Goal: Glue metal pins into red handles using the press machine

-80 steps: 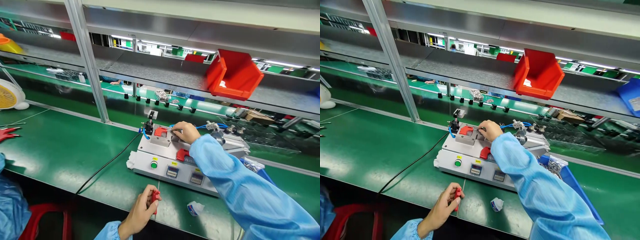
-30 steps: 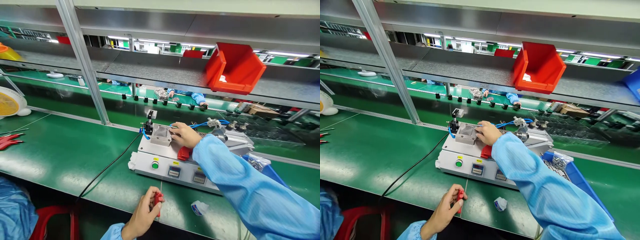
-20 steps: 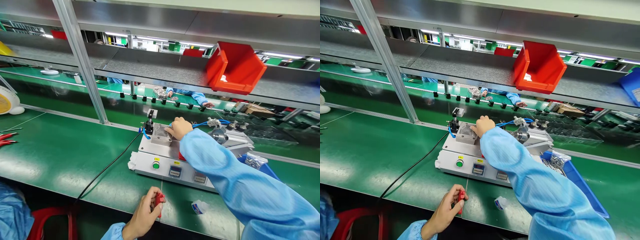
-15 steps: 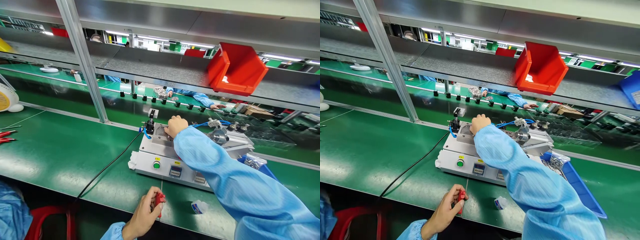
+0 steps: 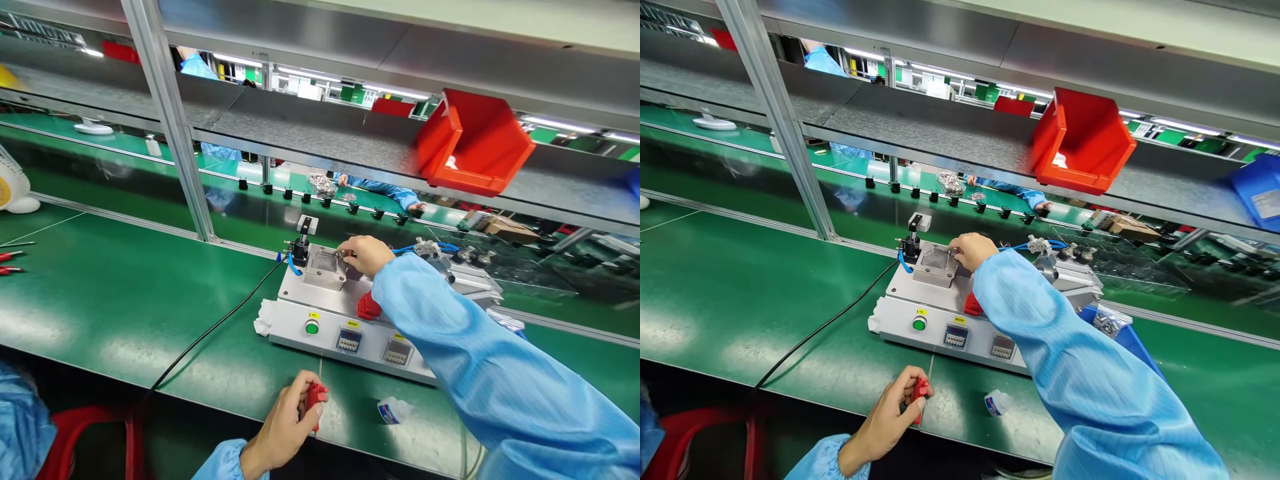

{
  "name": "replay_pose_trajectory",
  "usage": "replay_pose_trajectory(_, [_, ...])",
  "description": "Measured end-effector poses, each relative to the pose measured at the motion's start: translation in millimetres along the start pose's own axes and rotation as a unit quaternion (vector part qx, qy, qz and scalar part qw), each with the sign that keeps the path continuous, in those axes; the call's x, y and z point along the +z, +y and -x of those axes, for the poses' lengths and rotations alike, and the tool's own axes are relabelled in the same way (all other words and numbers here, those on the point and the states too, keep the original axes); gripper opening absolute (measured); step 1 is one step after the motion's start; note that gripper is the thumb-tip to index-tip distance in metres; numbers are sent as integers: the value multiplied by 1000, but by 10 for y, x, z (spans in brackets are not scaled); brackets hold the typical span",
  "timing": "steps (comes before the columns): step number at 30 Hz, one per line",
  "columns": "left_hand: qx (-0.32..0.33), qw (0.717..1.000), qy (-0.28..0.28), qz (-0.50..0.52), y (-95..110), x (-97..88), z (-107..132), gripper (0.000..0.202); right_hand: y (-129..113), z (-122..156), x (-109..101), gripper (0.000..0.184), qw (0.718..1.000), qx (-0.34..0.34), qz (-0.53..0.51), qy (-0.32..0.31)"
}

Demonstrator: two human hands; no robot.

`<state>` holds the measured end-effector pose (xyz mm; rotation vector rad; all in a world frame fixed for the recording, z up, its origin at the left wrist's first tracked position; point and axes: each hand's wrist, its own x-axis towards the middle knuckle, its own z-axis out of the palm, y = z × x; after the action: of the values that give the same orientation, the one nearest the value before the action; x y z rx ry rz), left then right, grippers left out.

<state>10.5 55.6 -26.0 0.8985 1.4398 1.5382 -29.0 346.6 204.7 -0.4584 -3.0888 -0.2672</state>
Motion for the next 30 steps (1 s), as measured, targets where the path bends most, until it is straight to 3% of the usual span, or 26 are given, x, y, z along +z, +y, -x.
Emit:
replay_pose_trajectory(4, [-6, 1000, -1, -9, 3, -4, 5, 19, 23, 93, 18, 33, 999, -52, 4, 4])
replay_pose_trajectory(9, [-19, 1000, 1, -3, -16, 21, 7, 20, 161, 217, -5, 38, 999, -41, -14, 9])
replay_pose_trajectory(14, [3, 999, 28, -44, 51, -41, -19, 22, 407, 618, -62, 32, 983, -55, -118, 126])
replay_pose_trajectory(17, [101, 981, 73, -146, 370, -203, -134, 27, 487, 1019, -50, 27, 965, -57, -176, 184])
replay_pose_trajectory(21, [291, 899, 128, -302, 1131, -450, -565, 30, 416, 1535, 69, 23, 945, -26, -234, 229])
replay_pose_trajectory(23, [337, 843, 156, -390, 1526, -510, -884, 30, 334, 1738, 153, 22, 938, -22, -253, 236])
replay_pose_trajectory(26, [271, 767, 170, -557, 1972, -487, -1359, 29, 224, 1968, 280, 23, 934, -34, -272, 227])
replay_pose_trajectory(30, [116, 674, 106, -722, 2201, -366, -1750, 26, 186, 2185, 422, 25, 935, -36, -277, 218])
